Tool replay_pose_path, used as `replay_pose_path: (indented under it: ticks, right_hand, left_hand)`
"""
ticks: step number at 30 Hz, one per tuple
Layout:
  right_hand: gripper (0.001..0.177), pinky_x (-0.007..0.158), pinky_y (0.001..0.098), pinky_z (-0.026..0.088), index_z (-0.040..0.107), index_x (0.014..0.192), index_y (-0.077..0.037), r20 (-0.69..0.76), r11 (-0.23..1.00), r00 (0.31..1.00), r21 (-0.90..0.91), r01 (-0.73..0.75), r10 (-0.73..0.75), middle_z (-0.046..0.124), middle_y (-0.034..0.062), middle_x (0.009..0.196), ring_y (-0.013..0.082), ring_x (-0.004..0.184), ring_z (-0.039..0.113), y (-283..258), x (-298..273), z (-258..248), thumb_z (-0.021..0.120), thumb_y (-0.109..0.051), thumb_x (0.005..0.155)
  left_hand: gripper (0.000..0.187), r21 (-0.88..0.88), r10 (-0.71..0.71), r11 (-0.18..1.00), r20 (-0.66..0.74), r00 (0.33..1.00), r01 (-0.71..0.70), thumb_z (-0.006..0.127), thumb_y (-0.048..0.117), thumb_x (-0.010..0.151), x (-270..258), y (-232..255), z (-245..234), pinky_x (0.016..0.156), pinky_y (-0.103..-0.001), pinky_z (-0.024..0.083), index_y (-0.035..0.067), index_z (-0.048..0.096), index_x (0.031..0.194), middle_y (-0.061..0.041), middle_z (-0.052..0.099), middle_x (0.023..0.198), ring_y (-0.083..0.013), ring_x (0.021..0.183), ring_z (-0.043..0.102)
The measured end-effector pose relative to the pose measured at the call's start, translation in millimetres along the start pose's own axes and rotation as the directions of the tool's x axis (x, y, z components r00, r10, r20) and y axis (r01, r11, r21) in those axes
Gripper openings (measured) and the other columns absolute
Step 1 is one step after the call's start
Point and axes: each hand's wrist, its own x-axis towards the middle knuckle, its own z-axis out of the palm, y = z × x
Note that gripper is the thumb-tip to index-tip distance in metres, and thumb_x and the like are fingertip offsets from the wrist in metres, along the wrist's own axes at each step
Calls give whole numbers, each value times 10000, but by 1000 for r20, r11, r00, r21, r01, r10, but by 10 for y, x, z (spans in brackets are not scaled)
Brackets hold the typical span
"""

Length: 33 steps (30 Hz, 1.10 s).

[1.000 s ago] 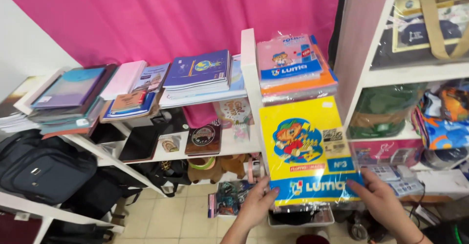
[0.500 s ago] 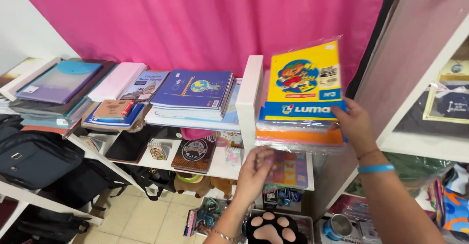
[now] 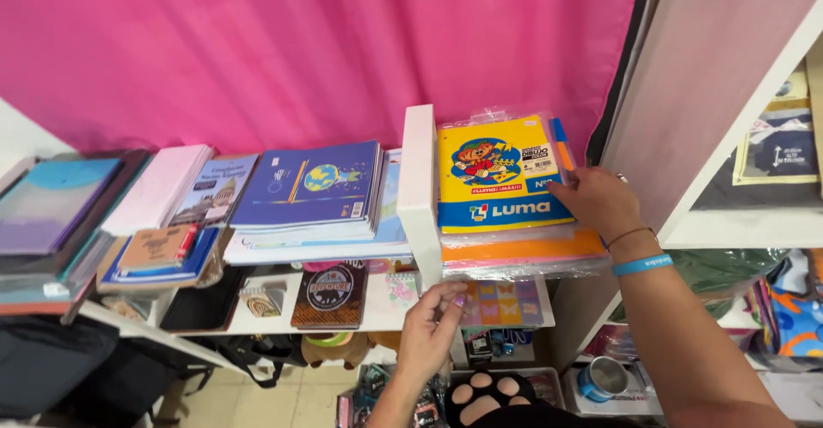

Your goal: The person picks up various stationery items, including notebooks, plastic folders, and drawing books, from a white counter and shelves. They place these items onto a shelf unit against a pink wall, arranging them in stacks.

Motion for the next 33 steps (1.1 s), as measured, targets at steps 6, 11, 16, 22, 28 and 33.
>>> replay_pose_path:
  ticks: [6, 11, 16, 22, 28, 33]
  right_hand:
    - [396, 787, 429, 608, 691, 1199, -110, 60, 971, 995, 221, -88, 77, 671, 106, 1193, 284, 952, 723, -250, -88, -138, 672, -431, 966]
    - [586, 764, 446, 521, 666, 1188, -62, 146, 935, 976, 292, -201, 164, 730, 136, 1093, 336, 919, 690, -76, 116, -9, 770, -523, 841]
    - [398, 816, 346, 629, 726, 1173, -61, 223, 659, 959, 697, -282, 175, 779, 102, 1069, 225, 883, 750, -202, 109, -144, 817, -254, 836]
    - [363, 932, 411, 608, 691, 1246, -28, 458, 454, 884, 771, -447, 94, 755, 165, 1192, 296, 1024, 742, -387, 2, -371, 712, -172, 914]
    - [393, 1012, 476, 571, 626, 1356, -63, 536, 427, 844, 762, -486, 4, 715, 162, 1307, 336, 1155, 702, -332, 54, -281, 627, -77, 963]
    - [404, 986, 463, 583, 639, 1349, -78, 512, 398, 857, 800, -449, -62, 714, 162, 1311, 338, 1141, 706, -247, 171, -187, 595, 6, 957]
  left_hand:
    - [247, 6, 17, 1000, 96, 995, -18, 622, 175, 977, 103, -45, -115, 776, -250, 610, 104, 732, 1187, -37, 808, 1029, -120, 869, 747]
    - [254, 37, 9, 999, 171, 985, -15, 619, 194, 975, 150, -76, -143, 812, -266, 599, 126, 728, 1193, -32, 818, 1029, -125, 950, 759]
    - [288, 145, -8, 989, 293, 956, -36, 590, 207, 978, 208, 73, -135, 838, -310, 609, 141, 693, 1239, -37, 789, 1141, -157, 976, 751]
    - [267, 169, 192, 950, 353, 916, -264, 578, 212, 1006, 272, 136, 4, 856, -347, 635, 133, 678, 1240, -55, 780, 1172, -189, 1003, 769]
    - [200, 215, 352, 836, 493, 795, -504, 593, 187, 1026, 340, 241, 313, 784, -416, 621, 115, 670, 1197, -80, 769, 1119, -277, 915, 756]
    - [288, 371, 265, 753, 586, 766, -544, 551, 330, 1017, 363, 229, 650, 810, -513, 551, 178, 688, 1220, -48, 766, 1170, -365, 966, 713]
